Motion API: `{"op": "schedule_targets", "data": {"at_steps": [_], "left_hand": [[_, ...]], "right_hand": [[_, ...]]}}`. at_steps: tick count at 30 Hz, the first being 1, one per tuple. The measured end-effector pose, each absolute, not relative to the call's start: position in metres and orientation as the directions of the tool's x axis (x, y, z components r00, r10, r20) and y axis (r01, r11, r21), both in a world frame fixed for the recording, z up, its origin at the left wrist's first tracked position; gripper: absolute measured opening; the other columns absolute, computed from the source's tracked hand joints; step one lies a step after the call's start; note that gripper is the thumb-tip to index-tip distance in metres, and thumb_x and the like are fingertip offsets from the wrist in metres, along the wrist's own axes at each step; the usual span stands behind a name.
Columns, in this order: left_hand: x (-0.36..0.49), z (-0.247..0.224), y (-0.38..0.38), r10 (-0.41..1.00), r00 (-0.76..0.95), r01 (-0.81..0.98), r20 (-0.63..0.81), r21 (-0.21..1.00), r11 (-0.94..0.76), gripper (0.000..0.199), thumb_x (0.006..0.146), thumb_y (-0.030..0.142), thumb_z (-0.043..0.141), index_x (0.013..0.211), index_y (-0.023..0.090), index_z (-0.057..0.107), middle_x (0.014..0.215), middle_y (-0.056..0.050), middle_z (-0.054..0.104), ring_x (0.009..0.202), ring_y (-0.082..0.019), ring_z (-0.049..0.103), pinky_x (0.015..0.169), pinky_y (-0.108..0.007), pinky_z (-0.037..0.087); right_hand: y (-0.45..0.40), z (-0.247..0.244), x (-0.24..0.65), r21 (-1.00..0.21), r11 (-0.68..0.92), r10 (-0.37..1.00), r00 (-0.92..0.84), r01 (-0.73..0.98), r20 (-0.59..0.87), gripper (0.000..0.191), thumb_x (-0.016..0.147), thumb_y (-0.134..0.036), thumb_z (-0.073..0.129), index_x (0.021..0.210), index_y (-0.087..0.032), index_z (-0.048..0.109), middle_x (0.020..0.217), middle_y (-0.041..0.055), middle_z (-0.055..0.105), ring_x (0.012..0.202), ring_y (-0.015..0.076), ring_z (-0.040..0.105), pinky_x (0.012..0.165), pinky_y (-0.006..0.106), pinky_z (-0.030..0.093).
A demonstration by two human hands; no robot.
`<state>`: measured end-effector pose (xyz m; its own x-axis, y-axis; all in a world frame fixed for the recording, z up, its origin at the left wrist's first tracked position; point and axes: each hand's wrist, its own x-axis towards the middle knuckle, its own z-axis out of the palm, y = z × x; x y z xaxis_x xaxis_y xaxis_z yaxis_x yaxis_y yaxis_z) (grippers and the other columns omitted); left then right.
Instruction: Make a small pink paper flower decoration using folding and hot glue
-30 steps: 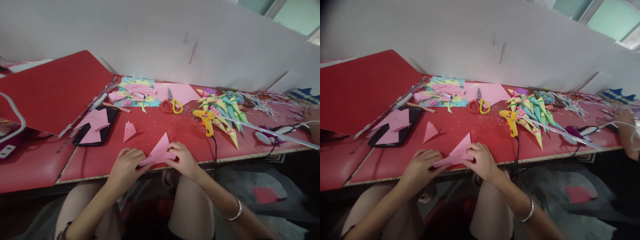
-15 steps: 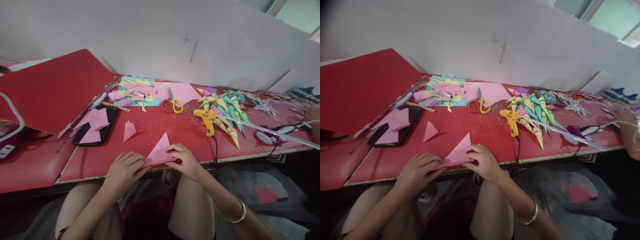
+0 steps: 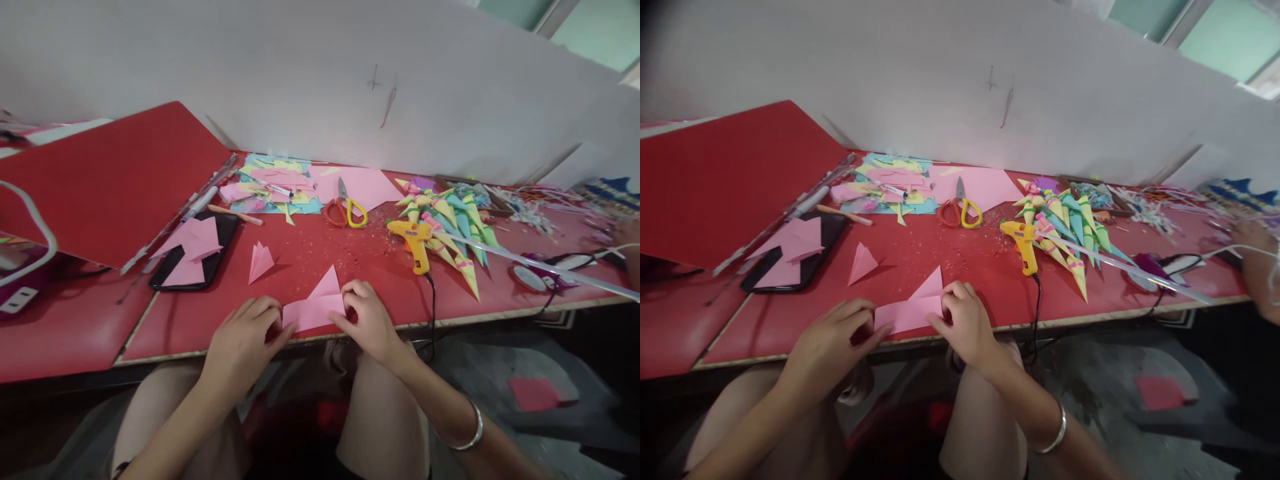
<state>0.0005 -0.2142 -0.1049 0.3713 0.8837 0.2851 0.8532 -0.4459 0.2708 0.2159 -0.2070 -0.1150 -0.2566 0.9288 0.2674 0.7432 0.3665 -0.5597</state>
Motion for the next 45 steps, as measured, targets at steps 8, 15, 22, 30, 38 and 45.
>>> {"op": "schedule_targets", "data": {"at_steps": [8, 15, 22, 30, 38, 45], "left_hand": [[-0.010, -0.101, -0.212, 0.764, 0.494, 0.826, 0.415, 0.051, -0.561, 0.018, 0.086, 0.023, 0.043, 0.083, 0.018, 0.060, 0.102, -0.008, 0.061, 0.086, -0.020, 0.058, 0.073, -0.031, 0.045], [0.009, -0.099, -0.219, 0.555, 0.818, 0.574, 0.151, -0.179, -0.799, 0.056, 0.077, -0.002, 0.037, 0.126, 0.023, 0.049, 0.121, -0.001, 0.061, 0.104, -0.019, 0.057, 0.085, -0.033, 0.043], [-0.009, -0.107, -0.226, 0.583, 0.797, 0.604, 0.158, -0.181, -0.776, 0.065, 0.072, -0.004, 0.035, 0.127, 0.028, 0.047, 0.126, 0.002, 0.058, 0.110, -0.021, 0.055, 0.088, -0.037, 0.043], [-0.047, -0.112, -0.229, 0.591, 0.797, 0.604, 0.125, -0.124, -0.788, 0.081, 0.065, -0.008, 0.031, 0.136, 0.031, 0.034, 0.134, 0.005, 0.050, 0.112, -0.018, 0.055, 0.093, -0.036, 0.041], [-0.057, -0.116, -0.225, 0.600, 0.793, 0.609, 0.111, -0.106, -0.786, 0.077, 0.068, -0.005, 0.034, 0.136, 0.032, 0.035, 0.131, 0.005, 0.053, 0.111, -0.017, 0.055, 0.093, -0.033, 0.042], [-0.054, -0.112, -0.226, 0.615, 0.777, 0.626, 0.135, -0.060, -0.777, 0.074, 0.068, -0.004, 0.037, 0.134, 0.031, 0.039, 0.127, 0.003, 0.057, 0.111, -0.017, 0.055, 0.093, -0.033, 0.043]], "right_hand": [[-0.205, -0.113, 0.216, -0.525, 0.362, 0.932, -0.279, 0.770, 0.233, 0.027, 0.077, -0.027, 0.063, 0.058, -0.019, 0.045, 0.083, 0.0029, 0.052, 0.078, 0.0170, 0.047, 0.071, 0.029, 0.039], [-0.204, -0.113, 0.215, -0.482, 0.376, 0.926, -0.301, 0.791, 0.228, 0.023, 0.081, -0.033, 0.059, 0.065, -0.018, 0.051, 0.084, 0.0047, 0.054, 0.079, 0.0181, 0.046, 0.071, 0.030, 0.040], [-0.205, -0.112, 0.214, -0.473, 0.374, 0.927, -0.301, 0.798, 0.226, 0.023, 0.083, -0.034, 0.055, 0.067, -0.018, 0.052, 0.085, 0.0055, 0.054, 0.081, 0.0190, 0.047, 0.072, 0.031, 0.042], [-0.208, -0.108, 0.214, -0.458, 0.360, 0.932, -0.295, 0.812, 0.210, 0.017, 0.080, -0.028, 0.059, 0.069, -0.017, 0.054, 0.087, 0.0059, 0.054, 0.082, 0.0197, 0.048, 0.074, 0.032, 0.044], [-0.221, -0.110, 0.203, -0.302, 0.356, 0.906, -0.246, 0.884, 0.346, 0.030, 0.083, -0.016, 0.052, 0.114, -0.016, 0.053, 0.105, 0.0114, 0.056, 0.096, 0.0242, 0.050, 0.084, 0.040, 0.046], [-0.239, -0.124, 0.186, -0.106, 0.660, 0.712, -0.575, 0.744, 0.403, 0.035, 0.086, -0.014, 0.050, 0.114, -0.033, 0.058, 0.122, 0.0063, 0.052, 0.109, 0.0216, 0.047, 0.095, 0.039, 0.041]]}}
